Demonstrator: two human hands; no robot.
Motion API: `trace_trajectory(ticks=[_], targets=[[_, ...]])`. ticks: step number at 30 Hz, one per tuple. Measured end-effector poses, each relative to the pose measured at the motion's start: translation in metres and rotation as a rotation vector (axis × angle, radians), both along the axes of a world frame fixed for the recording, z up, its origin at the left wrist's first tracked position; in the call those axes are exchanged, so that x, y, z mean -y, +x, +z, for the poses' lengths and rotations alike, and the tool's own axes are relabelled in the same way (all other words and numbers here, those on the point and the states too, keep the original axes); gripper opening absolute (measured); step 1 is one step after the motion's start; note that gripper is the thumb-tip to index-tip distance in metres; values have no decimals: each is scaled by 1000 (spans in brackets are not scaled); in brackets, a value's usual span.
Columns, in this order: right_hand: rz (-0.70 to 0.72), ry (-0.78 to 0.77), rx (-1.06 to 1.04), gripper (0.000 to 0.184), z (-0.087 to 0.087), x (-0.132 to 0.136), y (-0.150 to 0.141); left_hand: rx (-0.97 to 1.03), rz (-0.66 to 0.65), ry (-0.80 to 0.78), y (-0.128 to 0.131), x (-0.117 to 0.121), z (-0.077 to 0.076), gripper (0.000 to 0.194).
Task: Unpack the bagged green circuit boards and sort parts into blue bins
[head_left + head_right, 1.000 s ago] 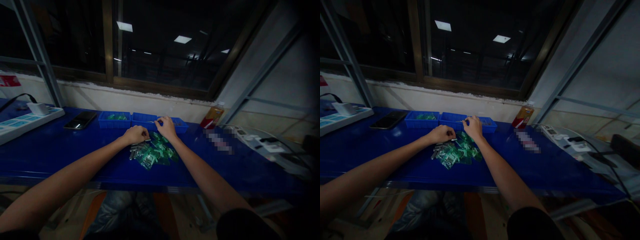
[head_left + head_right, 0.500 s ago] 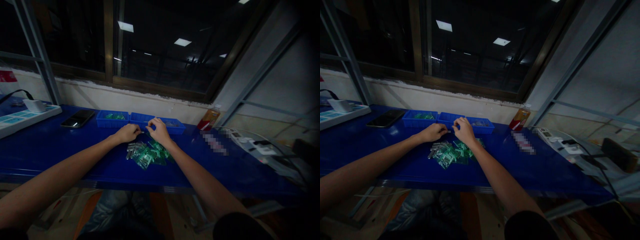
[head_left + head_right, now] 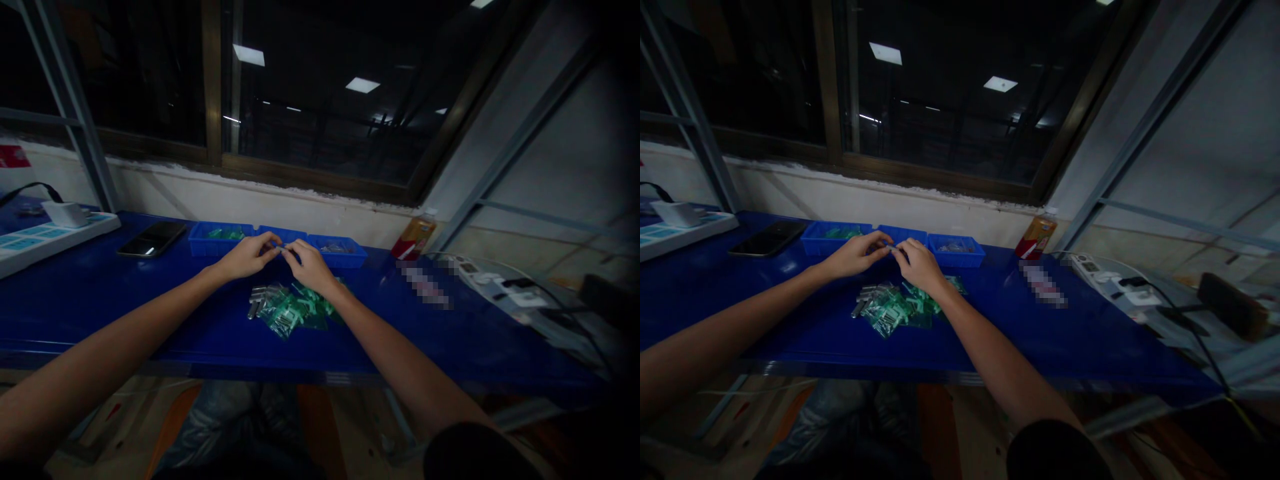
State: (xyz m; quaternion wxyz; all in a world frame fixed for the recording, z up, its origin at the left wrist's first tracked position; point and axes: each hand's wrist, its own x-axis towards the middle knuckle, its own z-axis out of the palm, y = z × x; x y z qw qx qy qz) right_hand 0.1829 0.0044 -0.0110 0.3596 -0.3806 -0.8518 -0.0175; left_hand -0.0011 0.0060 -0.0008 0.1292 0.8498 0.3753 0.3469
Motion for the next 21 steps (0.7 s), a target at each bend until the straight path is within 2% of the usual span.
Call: trace_trajectory(ticks=[4, 9, 12, 16, 19, 21], targets=[[23, -18, 11, 27, 0, 1, -1, -35, -40, 91, -3, -1, 3, 23], [30, -28, -65, 16, -1, 4, -3, -73, 40, 87, -2, 2, 5, 25], [35, -1, -71, 15, 1, 7, -4, -82, 30, 15, -4, 3, 9, 30], [7, 41, -51, 16, 3, 4, -2, -206, -84, -162, -17, 0, 12, 33], [-114, 77, -97, 21, 0, -10, 9, -376, -164, -305, -29, -2, 9, 31], [-215, 90, -125, 21, -4, -22, 20, -412, -159, -306, -34, -3, 4, 29]])
